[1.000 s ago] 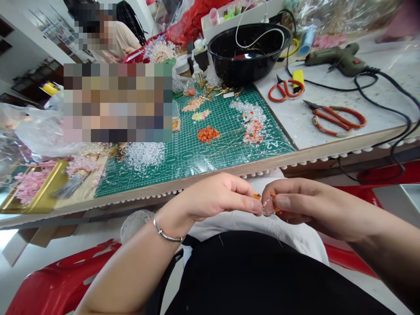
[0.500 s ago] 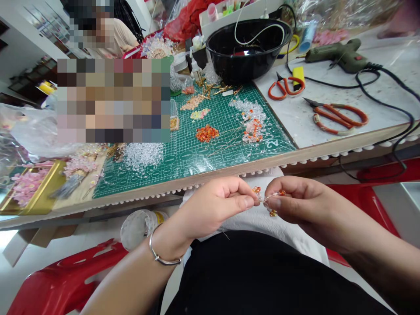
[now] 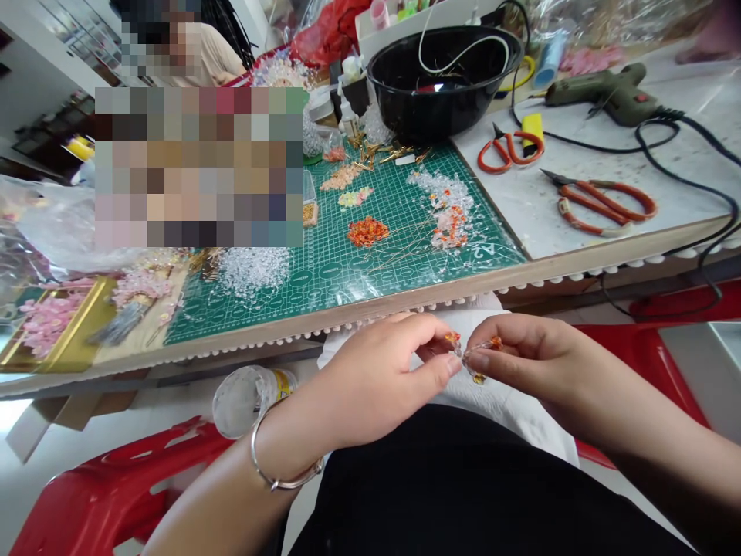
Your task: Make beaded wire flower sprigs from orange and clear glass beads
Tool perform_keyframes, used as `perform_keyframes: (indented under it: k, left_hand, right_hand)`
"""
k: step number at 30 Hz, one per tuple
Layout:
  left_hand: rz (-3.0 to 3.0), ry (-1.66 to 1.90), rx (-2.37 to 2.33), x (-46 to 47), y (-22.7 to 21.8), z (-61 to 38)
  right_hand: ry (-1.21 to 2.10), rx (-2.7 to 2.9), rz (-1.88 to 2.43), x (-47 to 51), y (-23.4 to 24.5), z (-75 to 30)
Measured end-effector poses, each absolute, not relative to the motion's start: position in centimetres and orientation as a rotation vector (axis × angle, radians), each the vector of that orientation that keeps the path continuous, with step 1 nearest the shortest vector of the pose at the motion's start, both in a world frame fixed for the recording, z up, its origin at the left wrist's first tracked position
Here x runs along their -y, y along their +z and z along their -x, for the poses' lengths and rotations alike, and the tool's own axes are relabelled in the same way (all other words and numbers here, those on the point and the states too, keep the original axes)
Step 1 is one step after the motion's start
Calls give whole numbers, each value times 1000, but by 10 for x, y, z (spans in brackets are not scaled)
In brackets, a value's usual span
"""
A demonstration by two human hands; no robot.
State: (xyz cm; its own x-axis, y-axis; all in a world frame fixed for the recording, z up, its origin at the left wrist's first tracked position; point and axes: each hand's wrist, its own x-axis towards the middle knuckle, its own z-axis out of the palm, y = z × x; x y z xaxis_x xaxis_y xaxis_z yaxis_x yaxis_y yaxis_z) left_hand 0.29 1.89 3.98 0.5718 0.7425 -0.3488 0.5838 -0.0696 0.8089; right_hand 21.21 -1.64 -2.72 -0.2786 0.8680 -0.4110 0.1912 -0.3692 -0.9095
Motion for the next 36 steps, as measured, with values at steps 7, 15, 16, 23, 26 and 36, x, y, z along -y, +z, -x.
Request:
perform_keyframes:
  k: [7,15,16,23,26,36]
  left_hand:
    - [-1285,223,-930,-27,22,-1]
    - [-1247,176,-837,-29,17,3]
    - [-1268,156,-830,-29,17,4]
    - [-1483,-6,-932,-28,24,-2]
    - [-1628,-38,-1051,-26,24,-7]
    - [-1438,181,-1111,-32,12,-1]
  right_hand:
    - [1653,1455,1384,21,-21,-218]
    - [1659,1566,1254,11,-23,-225]
    - [1687,1578,1237,10,-24,-226]
    - [1171,2061,1344,6,-10,-229]
    - [807,2257,1266,6,1,-221]
    - [363,2287,1220,31,-3,-202]
